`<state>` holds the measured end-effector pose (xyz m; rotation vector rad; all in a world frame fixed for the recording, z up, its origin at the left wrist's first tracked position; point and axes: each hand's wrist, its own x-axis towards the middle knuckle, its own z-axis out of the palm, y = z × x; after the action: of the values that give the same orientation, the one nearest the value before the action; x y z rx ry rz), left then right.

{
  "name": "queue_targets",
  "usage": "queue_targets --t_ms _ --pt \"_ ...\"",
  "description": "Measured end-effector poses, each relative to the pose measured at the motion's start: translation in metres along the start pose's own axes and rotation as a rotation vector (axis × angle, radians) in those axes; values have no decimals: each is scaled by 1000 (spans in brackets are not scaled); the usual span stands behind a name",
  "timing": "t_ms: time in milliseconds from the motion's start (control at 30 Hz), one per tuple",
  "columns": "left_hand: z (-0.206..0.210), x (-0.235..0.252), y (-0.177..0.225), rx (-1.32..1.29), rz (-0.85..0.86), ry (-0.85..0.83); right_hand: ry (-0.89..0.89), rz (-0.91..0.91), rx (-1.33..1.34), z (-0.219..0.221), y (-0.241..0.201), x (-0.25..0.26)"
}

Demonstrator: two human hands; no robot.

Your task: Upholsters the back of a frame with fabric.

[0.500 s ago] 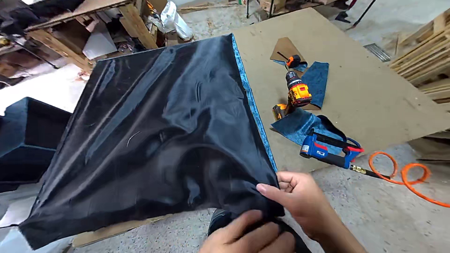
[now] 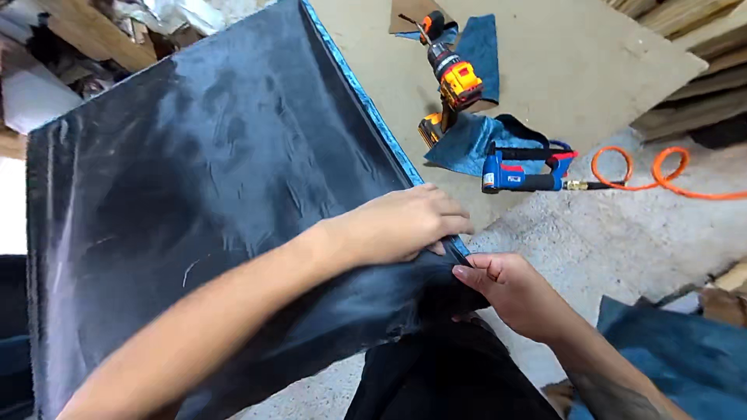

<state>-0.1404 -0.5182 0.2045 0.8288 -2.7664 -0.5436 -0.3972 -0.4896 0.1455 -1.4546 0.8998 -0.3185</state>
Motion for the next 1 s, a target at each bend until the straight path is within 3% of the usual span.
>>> queue_targets --t_ms 100,200,367,500,667,800,867,1000 --pt "0 42 -14 -31 126 -265 65 -97 -136 -1 -3 -6" --pt "8 62 -13 27 191 -388 157 -25 -142 5 3 -11" --pt "17 63 -6 120 254 -282 320 61 7 16 16 -6" --pt "19 66 -6 96 218 -293 324 107 129 19 21 2" --pt "23 60 -9 43 163 -267 286 46 435 19 34 10" --pt "24 58 -3 24 94 -232 223 40 339 11 29 10" --pt "24 59 -4 -23 84 -223 291 34 253 12 30 15" --pt "15 61 -9 -24 50 -305 424 -163 388 31 64 26"
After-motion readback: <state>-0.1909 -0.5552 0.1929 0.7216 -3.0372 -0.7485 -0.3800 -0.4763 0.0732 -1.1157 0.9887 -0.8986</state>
